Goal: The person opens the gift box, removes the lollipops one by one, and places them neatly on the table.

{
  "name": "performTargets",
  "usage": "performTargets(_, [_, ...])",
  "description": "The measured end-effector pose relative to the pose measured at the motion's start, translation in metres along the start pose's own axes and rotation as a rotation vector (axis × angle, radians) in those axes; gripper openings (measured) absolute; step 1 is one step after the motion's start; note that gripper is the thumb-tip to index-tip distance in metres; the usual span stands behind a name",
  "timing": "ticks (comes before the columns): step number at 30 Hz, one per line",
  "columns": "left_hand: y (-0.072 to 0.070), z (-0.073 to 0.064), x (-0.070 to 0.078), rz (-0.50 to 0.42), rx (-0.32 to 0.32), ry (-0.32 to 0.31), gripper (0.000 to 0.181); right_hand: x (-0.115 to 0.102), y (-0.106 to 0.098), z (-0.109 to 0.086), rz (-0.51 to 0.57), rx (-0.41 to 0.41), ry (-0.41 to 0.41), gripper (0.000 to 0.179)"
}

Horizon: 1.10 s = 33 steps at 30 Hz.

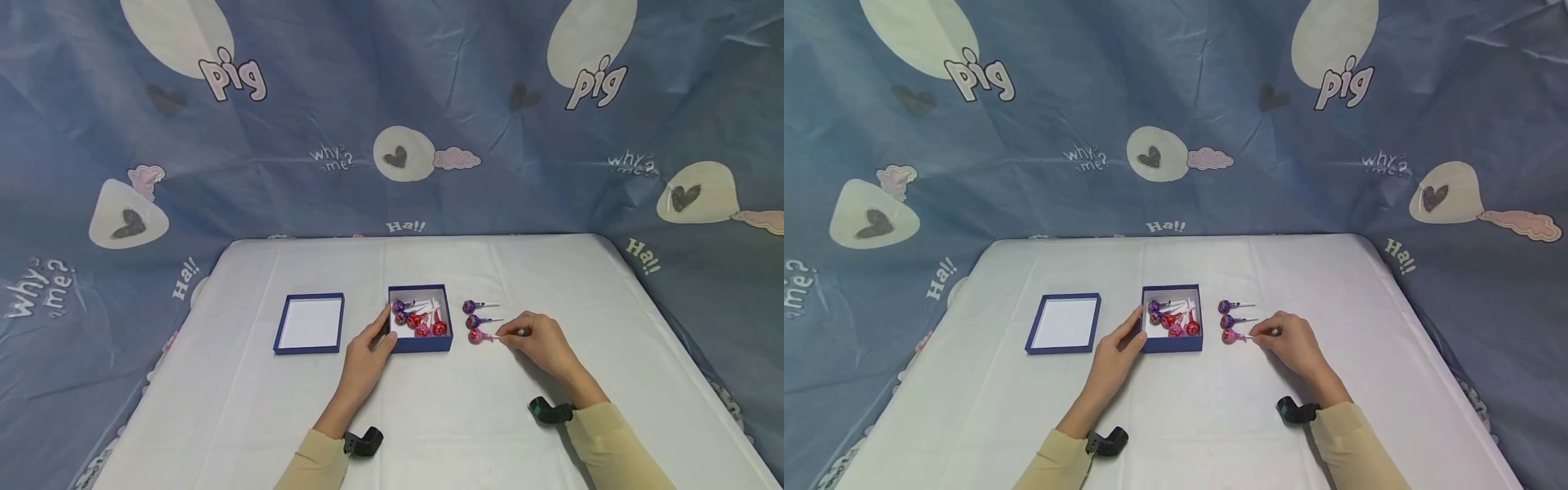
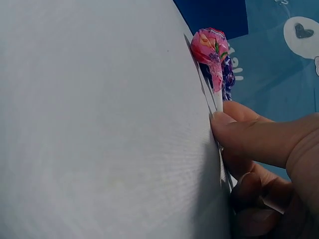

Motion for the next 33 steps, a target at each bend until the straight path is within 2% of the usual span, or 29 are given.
performTargets(24, [0.0001, 0.0001, -0.0004, 0.022, -0.005, -0.018, 0.050, -0.0024, -0.0011, 0.0027, -0.022, -0.017, -0.015, 0.017])
performTargets(33, [-0.0003, 0.0000, -0.0008, 0.022, -0.007, -0.016, 0.050, -0.0091, -0.0071, 0.0005, -0.051, -0.005, 0.005, 0.018])
Point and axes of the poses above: each hand's wrist, its own z-axis towards the middle knuckle, its own y-axis out of the palm, x = y × z, the point moved 4 cm from there along z, towards the middle knuckle, and after that the axes turned 9 degrees about y, right-handed, at the moved point
